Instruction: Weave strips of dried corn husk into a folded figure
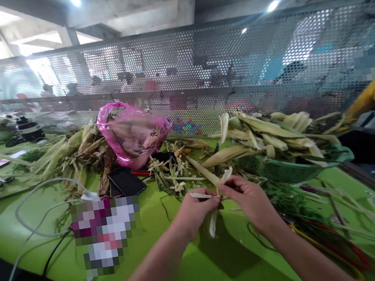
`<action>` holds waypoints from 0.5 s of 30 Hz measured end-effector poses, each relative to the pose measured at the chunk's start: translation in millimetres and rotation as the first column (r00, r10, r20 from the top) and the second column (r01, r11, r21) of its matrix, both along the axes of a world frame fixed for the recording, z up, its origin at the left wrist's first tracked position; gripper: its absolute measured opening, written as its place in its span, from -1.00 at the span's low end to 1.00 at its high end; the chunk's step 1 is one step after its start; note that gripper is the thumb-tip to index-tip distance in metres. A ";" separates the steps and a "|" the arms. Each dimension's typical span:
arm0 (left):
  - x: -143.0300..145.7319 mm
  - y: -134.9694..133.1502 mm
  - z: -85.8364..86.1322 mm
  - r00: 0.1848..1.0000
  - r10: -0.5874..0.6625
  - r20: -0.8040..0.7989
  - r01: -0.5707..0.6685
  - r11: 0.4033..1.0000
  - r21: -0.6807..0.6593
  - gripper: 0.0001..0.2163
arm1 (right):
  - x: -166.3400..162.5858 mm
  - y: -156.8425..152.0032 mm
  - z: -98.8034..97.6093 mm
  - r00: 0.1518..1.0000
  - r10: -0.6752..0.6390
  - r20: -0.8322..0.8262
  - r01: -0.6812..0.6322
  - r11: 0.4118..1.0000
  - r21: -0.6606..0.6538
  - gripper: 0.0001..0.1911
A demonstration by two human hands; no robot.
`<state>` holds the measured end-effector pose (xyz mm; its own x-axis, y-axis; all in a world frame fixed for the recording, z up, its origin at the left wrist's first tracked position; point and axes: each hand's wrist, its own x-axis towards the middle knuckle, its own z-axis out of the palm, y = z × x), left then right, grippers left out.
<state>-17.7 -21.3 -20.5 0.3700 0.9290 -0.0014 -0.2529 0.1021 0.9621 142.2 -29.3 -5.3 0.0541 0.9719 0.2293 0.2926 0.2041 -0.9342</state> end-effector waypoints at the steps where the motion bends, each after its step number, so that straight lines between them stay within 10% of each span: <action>1: -1.2 1.0 0.1 0.998 0.034 0.046 -0.031 0.998 -0.053 -0.80 | 1.2 0.6 0.5 0.998 -0.045 -0.038 0.045 0.999 0.023 -0.64; 5: -7.9 7.3 -1.6 0.965 0.222 0.142 -0.192 0.962 -0.196 -0.70 | -1.8 -3.2 1.9 0.981 -0.175 -0.082 0.180 0.982 0.058 -0.63; 15: -6.0 1.1 9.3 0.945 0.241 0.219 -0.191 0.955 -0.227 -0.64 | -30.5 -17.4 -6.8 0.919 0.028 0.394 -0.054 0.997 0.055 -0.74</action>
